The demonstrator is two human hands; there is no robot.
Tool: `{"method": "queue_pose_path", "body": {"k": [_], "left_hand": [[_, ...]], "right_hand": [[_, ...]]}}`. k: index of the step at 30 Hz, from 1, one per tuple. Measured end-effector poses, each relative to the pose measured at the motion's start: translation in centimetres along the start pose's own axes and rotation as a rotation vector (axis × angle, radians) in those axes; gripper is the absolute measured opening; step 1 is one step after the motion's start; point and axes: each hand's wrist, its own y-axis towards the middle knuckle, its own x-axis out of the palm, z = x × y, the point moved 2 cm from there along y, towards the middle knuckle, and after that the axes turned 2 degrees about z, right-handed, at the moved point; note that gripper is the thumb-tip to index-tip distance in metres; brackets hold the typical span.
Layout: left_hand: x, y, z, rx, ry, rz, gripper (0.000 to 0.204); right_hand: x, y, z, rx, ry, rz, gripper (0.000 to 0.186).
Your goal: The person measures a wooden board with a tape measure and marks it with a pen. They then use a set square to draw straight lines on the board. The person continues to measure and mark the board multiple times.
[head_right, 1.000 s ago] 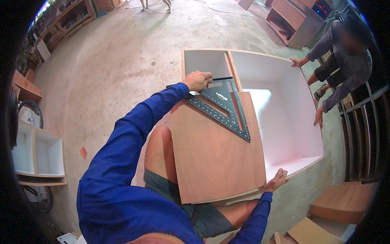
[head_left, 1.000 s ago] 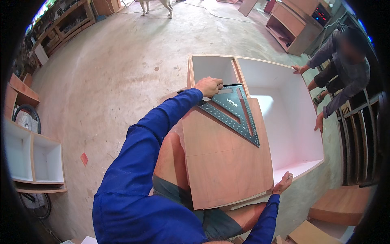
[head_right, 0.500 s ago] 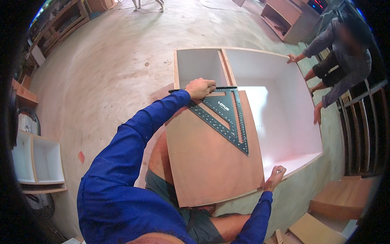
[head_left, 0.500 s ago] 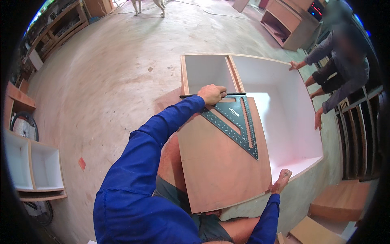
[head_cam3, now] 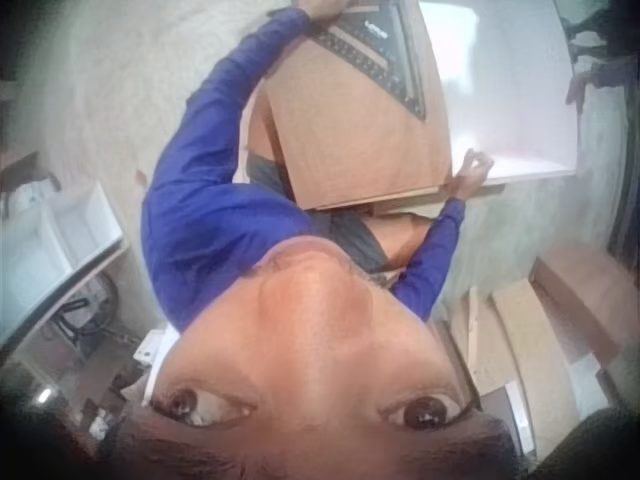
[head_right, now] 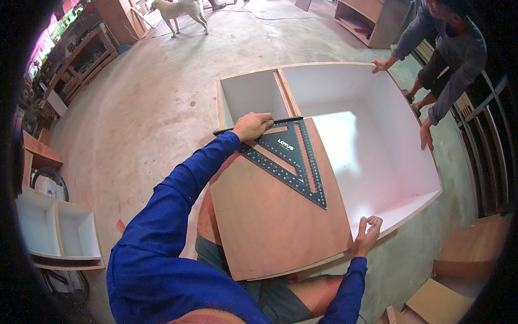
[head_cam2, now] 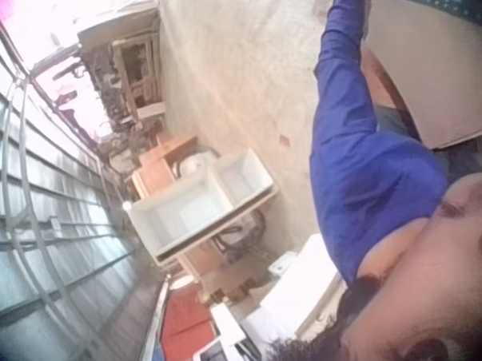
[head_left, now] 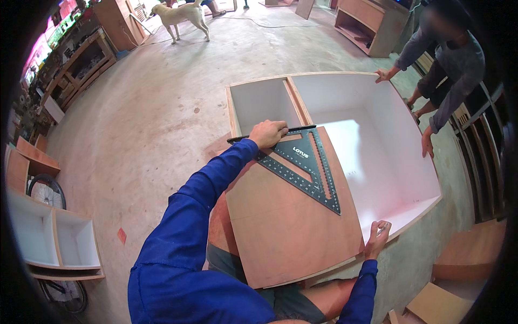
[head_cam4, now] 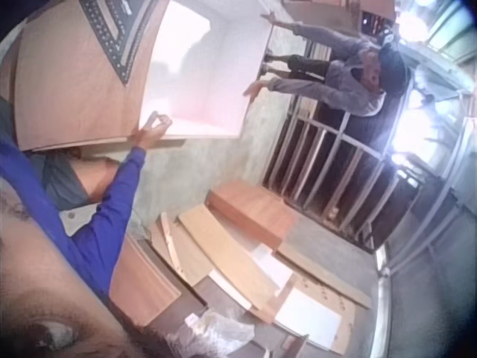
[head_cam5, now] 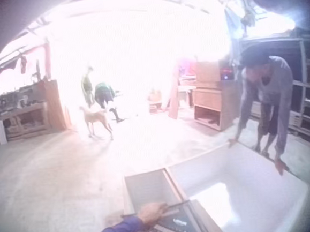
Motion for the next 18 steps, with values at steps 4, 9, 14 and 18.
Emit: {"method": "queue_pose_path", "body": {"k": [4, 9, 14, 18], "left_hand": [[0.1, -0.5, 0.4, -0.02, 0.025, 0.033, 0.033], [1.3, -1.8, 1.3, -0.032, 0.118, 0.184, 0.034], [2.4, -2.6, 1.7, -0.097, 0.193, 0.337, 0.034], [2.3, -2.7, 1.5, -0.168, 0.143, 0.328, 0.039]], "right_hand": [[0.1, 0.0, -0.5, -0.07, 0.012, -0.006, 0.035], [0.0, 0.0, -0.5, -0.068, 0.003, -0.053, 0.037], [0.3, 0.3, -1.1, -0.17, -0.115, -0.095, 0.039], [0.4, 0.5, -1.9, -0.212, -0.156, -0.105, 0.041]]}}
